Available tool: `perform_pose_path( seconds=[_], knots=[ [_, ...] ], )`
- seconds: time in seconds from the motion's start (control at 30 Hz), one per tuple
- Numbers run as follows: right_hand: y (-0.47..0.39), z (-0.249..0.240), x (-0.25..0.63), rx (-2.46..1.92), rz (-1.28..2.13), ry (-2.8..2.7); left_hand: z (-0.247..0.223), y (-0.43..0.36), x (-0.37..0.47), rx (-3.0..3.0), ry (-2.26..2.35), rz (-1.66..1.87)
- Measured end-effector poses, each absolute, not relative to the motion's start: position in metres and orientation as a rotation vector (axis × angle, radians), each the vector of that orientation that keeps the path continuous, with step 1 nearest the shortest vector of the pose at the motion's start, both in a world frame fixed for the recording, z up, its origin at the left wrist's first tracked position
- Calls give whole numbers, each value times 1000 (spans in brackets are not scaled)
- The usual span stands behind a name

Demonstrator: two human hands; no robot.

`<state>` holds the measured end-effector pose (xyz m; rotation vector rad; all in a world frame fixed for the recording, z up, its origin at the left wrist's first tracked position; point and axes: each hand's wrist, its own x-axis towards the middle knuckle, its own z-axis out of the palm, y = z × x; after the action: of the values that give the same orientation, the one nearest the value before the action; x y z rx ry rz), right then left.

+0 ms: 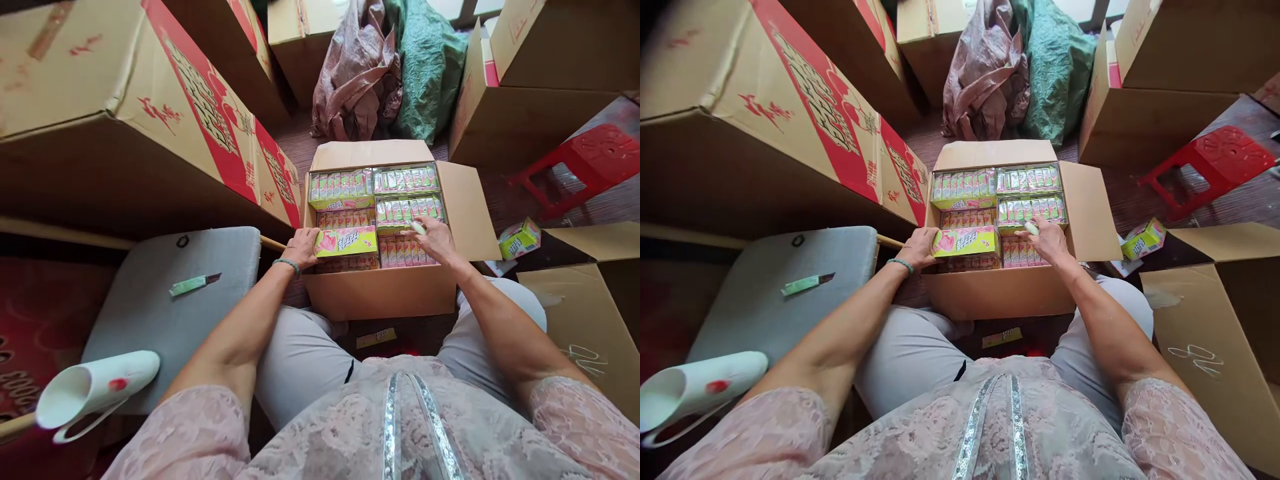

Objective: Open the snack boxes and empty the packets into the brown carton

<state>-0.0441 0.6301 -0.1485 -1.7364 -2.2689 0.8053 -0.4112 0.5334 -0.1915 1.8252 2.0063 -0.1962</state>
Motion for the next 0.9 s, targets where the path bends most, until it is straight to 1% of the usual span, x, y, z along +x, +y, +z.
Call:
perform_pose_path(
  seconds=[0.1, 0.2, 0.37, 0.43, 0.5, 0.57, 0.63, 0.7, 0.8, 0.9],
  knots=[
    [624, -140, -48, -1702, 995, -2226, -186, 531, -410, 1871, 2055, -110],
    [619, -131, -53, -1619, 1101, -2223, -170, 518, -393, 1955, 2111, 60],
    [602, -120, -56, -1373, 1036, -2250, -125, 485, -353, 2051, 2168, 435],
    [592, -115, -51, -1234, 983, -2242, -117, 474, -335, 2072, 2118, 570],
    [580, -109, -45, -1205, 896, -2271, -121, 465, -319, 2061, 2034, 659],
    [566, -103, -41, -1305, 741, -2401, -135, 459, -305, 2004, 1949, 722],
    [551, -96, -44, -1417, 538, -2639, -152, 455, -295, 1939, 1904, 795],
    [536, -87, -56, -1427, 344, -2909, -165, 452, -289, 1901, 1895, 879],
    [520, -71, -85, -1270, 156, -3213, -175, 452, -286, 1867, 1882, 993],
    [514, -55, -117, -1048, 11, -3389, -178, 453, -285, 1831, 1867, 1062]
  ],
)
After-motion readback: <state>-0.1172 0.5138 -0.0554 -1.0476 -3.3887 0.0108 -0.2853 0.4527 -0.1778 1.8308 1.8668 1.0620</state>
